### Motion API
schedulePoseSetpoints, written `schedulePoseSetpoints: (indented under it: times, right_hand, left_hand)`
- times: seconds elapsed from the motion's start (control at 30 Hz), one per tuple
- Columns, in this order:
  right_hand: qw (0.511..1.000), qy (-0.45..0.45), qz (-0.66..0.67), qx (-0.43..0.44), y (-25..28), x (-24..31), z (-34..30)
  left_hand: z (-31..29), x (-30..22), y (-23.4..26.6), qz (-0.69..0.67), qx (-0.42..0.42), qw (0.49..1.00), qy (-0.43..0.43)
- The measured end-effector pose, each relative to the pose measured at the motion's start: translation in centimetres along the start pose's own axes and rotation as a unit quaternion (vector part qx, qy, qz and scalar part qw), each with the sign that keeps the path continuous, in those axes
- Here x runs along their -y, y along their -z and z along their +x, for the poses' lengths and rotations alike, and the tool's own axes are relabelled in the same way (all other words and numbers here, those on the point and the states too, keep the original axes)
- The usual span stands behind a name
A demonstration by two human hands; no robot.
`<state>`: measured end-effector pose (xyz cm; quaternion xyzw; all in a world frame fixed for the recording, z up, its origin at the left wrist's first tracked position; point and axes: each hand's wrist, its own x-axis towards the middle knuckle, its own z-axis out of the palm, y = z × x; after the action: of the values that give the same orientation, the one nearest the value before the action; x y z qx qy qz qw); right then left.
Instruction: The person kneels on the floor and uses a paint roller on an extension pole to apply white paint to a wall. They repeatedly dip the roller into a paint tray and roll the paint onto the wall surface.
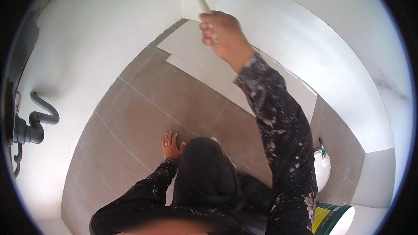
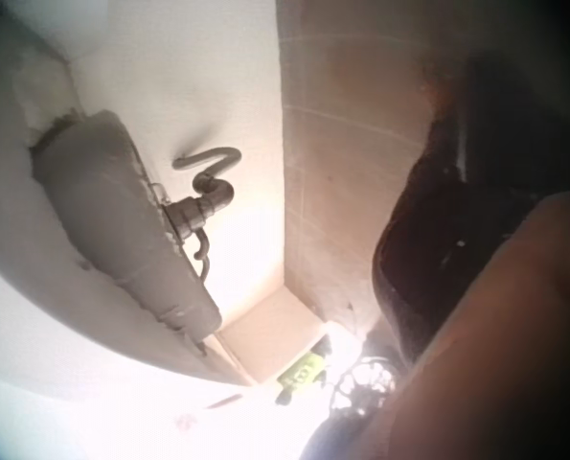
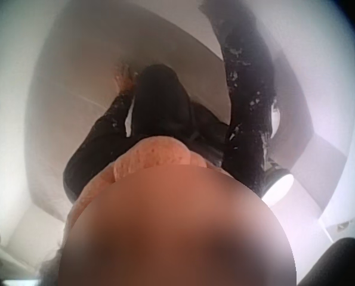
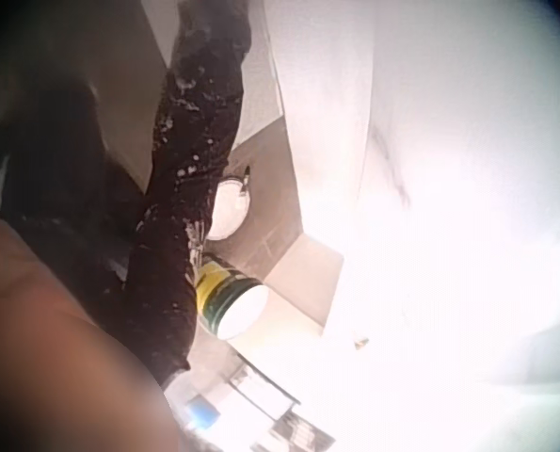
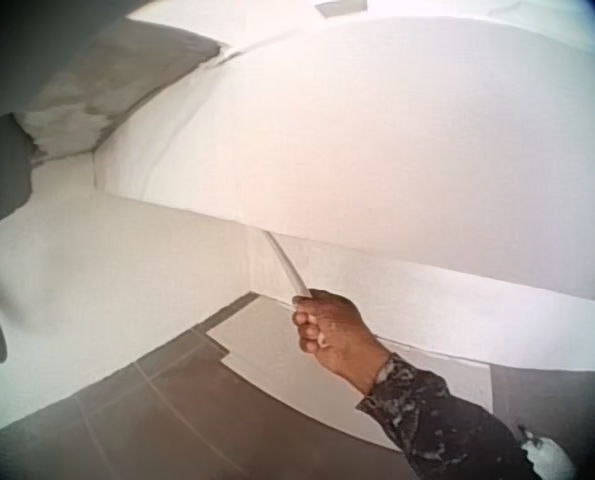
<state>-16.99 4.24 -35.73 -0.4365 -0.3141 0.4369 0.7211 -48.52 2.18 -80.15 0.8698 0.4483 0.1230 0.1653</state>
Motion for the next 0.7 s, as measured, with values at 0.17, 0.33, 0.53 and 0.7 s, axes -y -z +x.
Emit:
schedulePoseSetpoints:
  times: [0.17,0.33,0.53,0.7]
  right_hand:
    - [0.999,0.018,0.028,0.010,-1.2,-1.2,4.6]
    - [0.999,0.035,0.022,0.035,3.9,1.7,-1.5]
    - [0.990,0.027,-0.029,-0.137,8.0,4.7,-16.9]
    - [0.990,0.020,-0.041,-0.130,7.8,4.4,-15.4]
  left_hand:
    - [0.8,-0.1,0.3,-0.002,-0.012,1.000,-0.009]
    - [1.5,0.2,0.3,-0.007,-0.013,1.000,-0.009]
    - [2.2,0.6,0.1,0.004,-0.021,1.000,-0.016]
    - [2.7,0.8,0.0,0.008,-0.013,1.000,-0.005]
